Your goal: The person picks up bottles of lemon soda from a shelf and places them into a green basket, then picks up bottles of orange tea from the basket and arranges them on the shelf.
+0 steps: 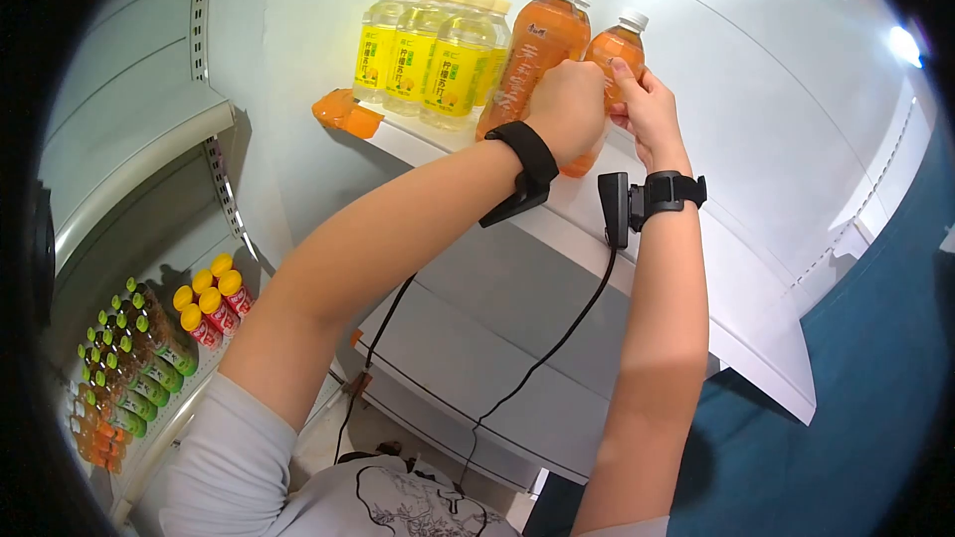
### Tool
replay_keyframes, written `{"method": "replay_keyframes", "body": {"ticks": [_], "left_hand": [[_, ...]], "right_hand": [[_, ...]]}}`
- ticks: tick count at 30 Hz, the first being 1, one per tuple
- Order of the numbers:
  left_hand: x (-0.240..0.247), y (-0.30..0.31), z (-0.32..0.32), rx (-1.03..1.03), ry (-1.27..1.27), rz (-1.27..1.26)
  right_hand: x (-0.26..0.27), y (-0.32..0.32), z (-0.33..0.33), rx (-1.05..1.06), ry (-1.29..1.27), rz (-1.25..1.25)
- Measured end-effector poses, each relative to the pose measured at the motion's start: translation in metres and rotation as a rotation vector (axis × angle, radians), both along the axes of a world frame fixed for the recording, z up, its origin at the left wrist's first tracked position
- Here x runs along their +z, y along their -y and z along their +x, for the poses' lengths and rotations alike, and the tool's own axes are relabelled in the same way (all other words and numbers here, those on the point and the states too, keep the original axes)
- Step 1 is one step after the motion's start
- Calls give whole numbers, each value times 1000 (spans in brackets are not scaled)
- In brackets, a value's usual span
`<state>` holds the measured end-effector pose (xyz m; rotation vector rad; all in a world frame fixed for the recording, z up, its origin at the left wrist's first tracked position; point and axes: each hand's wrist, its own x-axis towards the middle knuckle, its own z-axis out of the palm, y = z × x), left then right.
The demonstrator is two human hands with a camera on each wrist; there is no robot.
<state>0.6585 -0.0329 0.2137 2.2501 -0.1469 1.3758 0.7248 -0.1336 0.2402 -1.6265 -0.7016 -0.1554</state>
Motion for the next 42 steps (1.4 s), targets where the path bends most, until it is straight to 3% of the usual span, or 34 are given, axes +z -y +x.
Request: {"method": "replay_keyframes", "body": {"ticks": [32, 38, 42], "left_hand": [[-1, 1, 20, 10, -28, -53], [-12, 3, -17, -51, -96, 121], [-30, 2, -47, -121, -54, 91]], "right_hand": [[0, -6, 13, 0, -24, 16], [3, 15, -8, -17, -115, -68], [-7, 36, -48, -102, -89, 102]]}}
